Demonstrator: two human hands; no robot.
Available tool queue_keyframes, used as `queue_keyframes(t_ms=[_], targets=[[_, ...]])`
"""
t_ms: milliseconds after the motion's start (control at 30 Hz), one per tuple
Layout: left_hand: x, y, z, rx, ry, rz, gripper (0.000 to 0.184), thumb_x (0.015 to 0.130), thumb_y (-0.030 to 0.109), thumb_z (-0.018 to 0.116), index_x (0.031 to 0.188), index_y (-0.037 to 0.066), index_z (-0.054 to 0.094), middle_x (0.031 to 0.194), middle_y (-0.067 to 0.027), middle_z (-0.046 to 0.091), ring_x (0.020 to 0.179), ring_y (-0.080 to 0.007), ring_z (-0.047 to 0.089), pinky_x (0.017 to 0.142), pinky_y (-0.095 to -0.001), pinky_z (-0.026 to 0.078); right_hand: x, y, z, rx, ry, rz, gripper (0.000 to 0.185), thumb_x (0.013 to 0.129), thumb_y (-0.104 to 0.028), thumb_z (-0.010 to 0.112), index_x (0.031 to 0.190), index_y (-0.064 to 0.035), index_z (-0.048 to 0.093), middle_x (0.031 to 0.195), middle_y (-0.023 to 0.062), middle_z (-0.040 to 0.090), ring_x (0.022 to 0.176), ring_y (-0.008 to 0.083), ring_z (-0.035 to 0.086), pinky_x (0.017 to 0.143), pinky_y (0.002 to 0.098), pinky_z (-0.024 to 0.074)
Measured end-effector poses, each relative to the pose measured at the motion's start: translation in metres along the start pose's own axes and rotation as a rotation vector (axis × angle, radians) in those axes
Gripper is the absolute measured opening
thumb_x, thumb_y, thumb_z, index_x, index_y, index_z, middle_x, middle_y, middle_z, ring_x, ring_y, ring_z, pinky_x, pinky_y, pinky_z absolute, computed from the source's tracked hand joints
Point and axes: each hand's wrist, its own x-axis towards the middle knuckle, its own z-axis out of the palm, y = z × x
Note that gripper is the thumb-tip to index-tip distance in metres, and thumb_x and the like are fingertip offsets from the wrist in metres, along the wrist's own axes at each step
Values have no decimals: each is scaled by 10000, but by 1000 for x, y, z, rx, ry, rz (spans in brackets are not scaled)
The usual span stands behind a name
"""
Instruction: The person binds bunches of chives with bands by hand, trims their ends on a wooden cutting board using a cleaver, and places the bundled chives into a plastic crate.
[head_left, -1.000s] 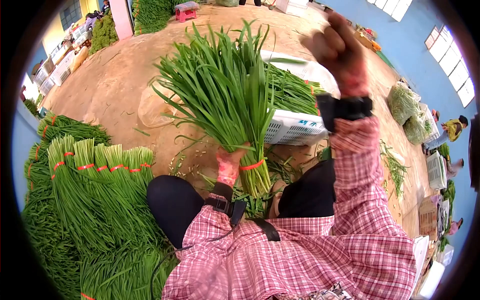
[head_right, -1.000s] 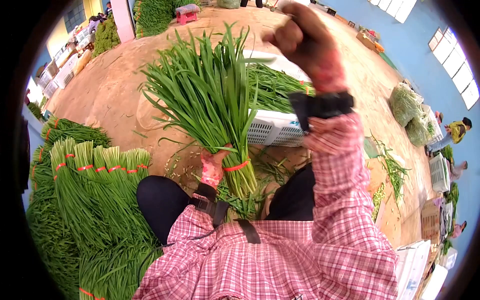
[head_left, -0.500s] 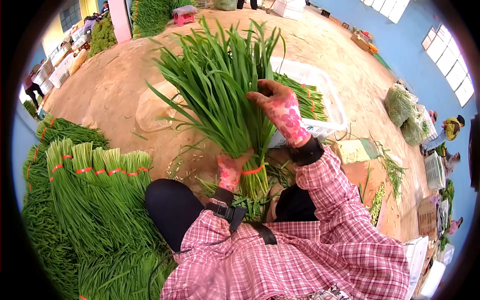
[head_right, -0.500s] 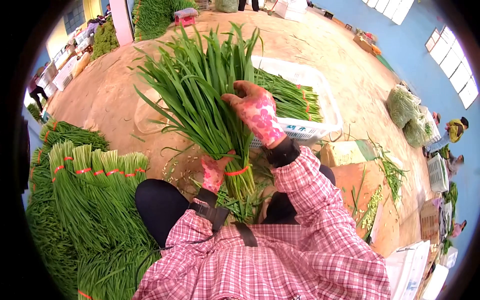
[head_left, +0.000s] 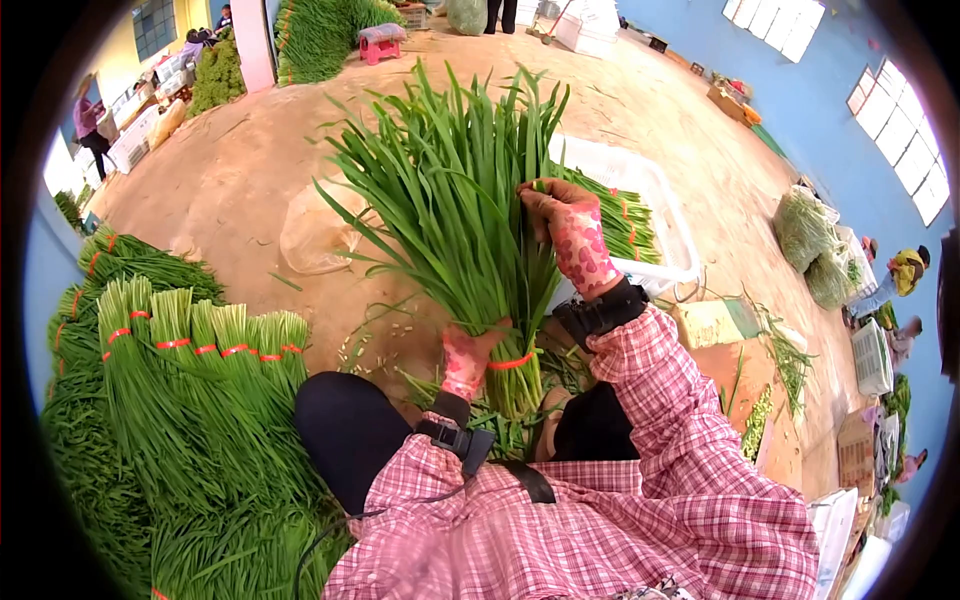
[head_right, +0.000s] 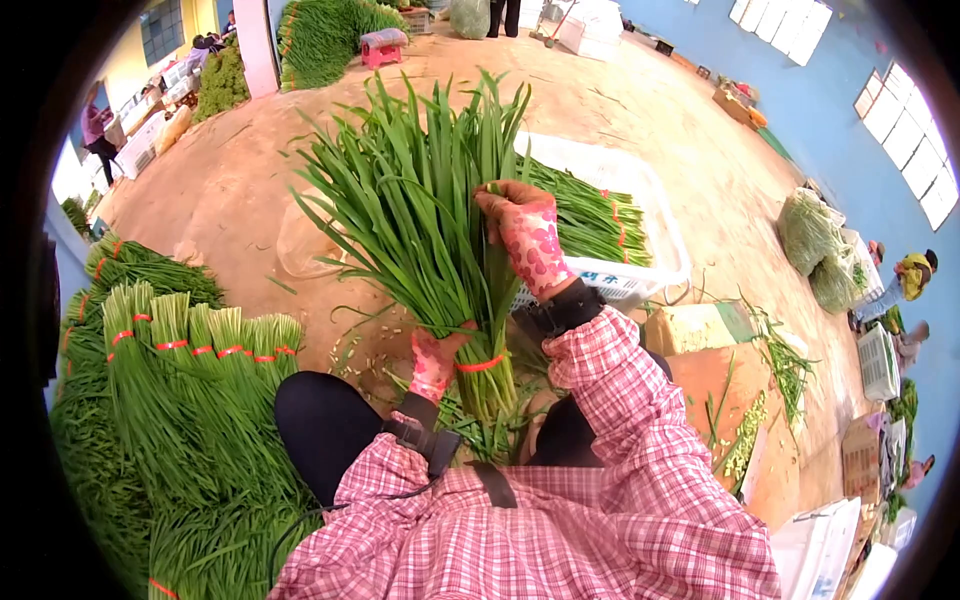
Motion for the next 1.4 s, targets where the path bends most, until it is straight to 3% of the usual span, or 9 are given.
queue_keyframes(t_ms=[100,233,433,633,733,867,1000,1333,1400], targets=[[2,13,5,184,86,-2,357,744,118,841,1018,-62,699,981,-97,736,820,-165,688,752,-329,551,-16,-30,8,-14,50,-153,159,911,-73,657,1022,26,711,704,25,653,573,93,586,574,204,445],[1,24,13,-36,150,-63,351,786,64,785,1099,-44,667,1032,-92,717,877,-177,681,800,-338,556,-49,-82,-22,275,-138,-575,427,966,-82,562,1369,48,503,1209,124,637,1103,182,590,959,312,457],[10,21,1,374,-7,-8,421,852,20,696,1266,5,615,1172,-119,678,983,-215,669,896,-324,527,-106,61,-47,-561,-156,32,865,769,-266,849,1464,-14,398,1386,204,541,1195,259,566,1013,350,465],[-10,118,54,269,-101,-181,958,860,347,737,1518,-80,186,1265,-160,608,1103,-154,578,950,-282,465,-109,94,-37,169,-431,295,642,870,-178,735,1406,10,436,1264,101,594,1071,152,598,911,296,496],[4,86,-6,-504,-391,-88,667,959,375,607,1471,6,391,1178,-81,595,1076,-187,584,857,-290,493,-112,95,-56,284,-301,532,440,917,-249,677,1247,25,577,1074,110,693,902,203,693,814,335,567],[32,31,-47,713,-268,18,624,911,559,615,1246,36,559,983,-47,605,896,-174,596,730,-274,485,-118,103,-61,583,-272,609,415,930,-276,652,1176,57,620,1023,129,714,859,218,710,792,349,586],[1,39,-10,-331,-257,-627,621,933,601,539,1224,53,560,1154,-73,612,1044,-245,587,915,-383,481,-124,99,-59,674,-297,686,420,950,-304,606,1160,59,624,1027,140,714,854,220,709,791,353,587],[0,49,28,-538,-90,-510,800,826,651,663,1329,41,548,1310,-102,612,1165,-264,592,1036,-405,449,-116,90,-52,-14,-518,365,802,904,-493,675,1441,35,399,1295,98,585,1142,138,546,980,279,441],[6,39,20,-582,-6,-527,750,808,592,721,1306,52,567,1294,-96,623,1152,-266,600,1022,-419,460,-126,90,-52,-100,-489,321,751,848,-323,787,1412,29,440,1264,87,618,1118,145,569,969,290,457]])
